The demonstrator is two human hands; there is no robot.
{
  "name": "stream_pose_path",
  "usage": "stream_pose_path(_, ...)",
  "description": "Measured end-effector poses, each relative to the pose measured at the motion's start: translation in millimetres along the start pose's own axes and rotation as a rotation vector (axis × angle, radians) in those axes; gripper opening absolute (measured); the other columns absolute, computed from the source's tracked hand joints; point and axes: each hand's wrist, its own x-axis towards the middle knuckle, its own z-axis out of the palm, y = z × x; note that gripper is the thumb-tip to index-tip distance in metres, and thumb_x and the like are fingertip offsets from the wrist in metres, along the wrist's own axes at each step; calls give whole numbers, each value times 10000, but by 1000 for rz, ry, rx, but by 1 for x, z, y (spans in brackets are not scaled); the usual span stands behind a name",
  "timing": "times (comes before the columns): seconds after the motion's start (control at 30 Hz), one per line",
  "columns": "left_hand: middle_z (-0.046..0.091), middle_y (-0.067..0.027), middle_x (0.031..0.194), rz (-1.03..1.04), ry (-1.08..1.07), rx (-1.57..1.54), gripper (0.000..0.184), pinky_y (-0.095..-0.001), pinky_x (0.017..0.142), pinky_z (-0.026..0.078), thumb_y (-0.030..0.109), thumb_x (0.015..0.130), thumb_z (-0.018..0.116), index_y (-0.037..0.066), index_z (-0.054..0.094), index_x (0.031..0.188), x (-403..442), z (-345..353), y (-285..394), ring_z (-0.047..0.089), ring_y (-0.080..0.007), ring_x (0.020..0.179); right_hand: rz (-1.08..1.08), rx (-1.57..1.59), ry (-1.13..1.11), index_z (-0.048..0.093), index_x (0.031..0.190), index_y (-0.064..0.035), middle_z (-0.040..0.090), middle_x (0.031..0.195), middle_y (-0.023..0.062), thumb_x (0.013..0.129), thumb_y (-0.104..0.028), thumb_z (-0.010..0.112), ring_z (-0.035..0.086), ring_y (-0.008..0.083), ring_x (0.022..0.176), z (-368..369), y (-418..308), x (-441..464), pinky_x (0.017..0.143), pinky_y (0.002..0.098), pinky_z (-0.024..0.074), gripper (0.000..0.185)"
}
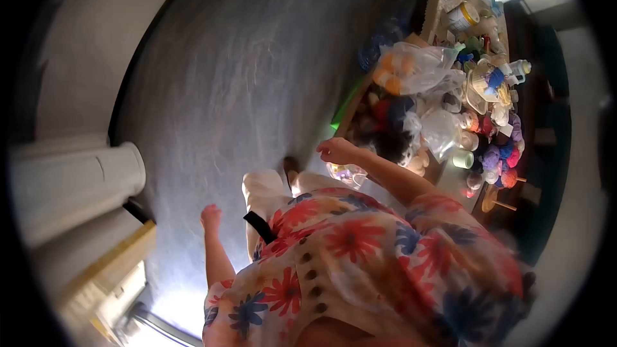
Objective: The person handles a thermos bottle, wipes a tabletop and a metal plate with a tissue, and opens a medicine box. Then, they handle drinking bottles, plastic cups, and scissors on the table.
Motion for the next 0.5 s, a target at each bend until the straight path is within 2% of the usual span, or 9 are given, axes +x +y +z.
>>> stream_pose_path(0.07, 639, -140, 950, -4, -65, 107, 374, -363, 784, 473, 181, 629, 623, 53, 633, 981, 20, -16, -1, 601, -284, 903, -15, 17, 65, 632, 928, -55, 640, 846, 136, 711, -193, 566, 605, 302, 810, -24, -9, 36, 730, 376, 476, 264)
stream_pose_path(0.13, 648, -123, 887, -335, -274, 32, 337, -377, 698, 489, 170, 613, 635, 48, 642, 927, 59, -42, 27, 617, -273, 803, -24, 58, 154, 625, 939, -53, 641, 836, 131, 713, -198, 572, 607, 306, 799, -52, 5, 77, 722, 372, 479, 274)
stream_pose_path(0.23, 647, -108, 824, -413, -354, -9, 302, -391, 622, 485, 177, 619, 637, 49, 647, 891, 135, -89, 59, 612, -271, 706, 85, 111, 238, 626, 943, -55, 640, 838, 136, 717, -207, 574, 605, 303, 815, -90, 22, 112, 733, 369, 477, 277)
stream_pose_path(0.33, 642, -104, 786, -233, -443, 391, 291, -412, 586, 475, 191, 648, 629, 49, 644, 901, 285, -101, 90, 603, -283, 659, 262, 123, 311, 622, 974, -60, 645, 857, 128, 733, -186, 584, 616, 275, 806, -134, 40, 130, 730, 352, 483, 275)
stream_pose_path(0.37, 641, -109, 810, -71, -373, 466, 284, -406, 612, 477, 201, 663, 622, 50, 643, 903, 353, -96, 93, 606, -281, 692, 327, 146, 325, 621, 985, -61, 647, 863, 125, 738, -179, 587, 620, 266, 803, -143, 44, 133, 729, 347, 485, 275)
stream_pose_path(0.43, 638, -117, 868, 169, -269, 427, 278, -392, 673, 478, 183, 680, 617, 47, 637, 921, 425, -117, 135, 608, -275, 768, 442, 232, 371, 619, 1006, -58, 649, 917, 132, 743, -182, 579, 623, 260, 849, -167, 37, 130, 765, 339, 485, 294)
stream_pose_path(0.5, 633, -121, 923, 160, -240, 199, 296, -368, 734, 470, 121, 675, 618, 36, 624, 958, 490, -130, 255, 602, -256, 839, 512, 265, 469, 612, 1014, -37, 646, 928, 141, 748, -179, 576, 632, 248, 823, -185, 52, 131, 751, 325, 489, 304)
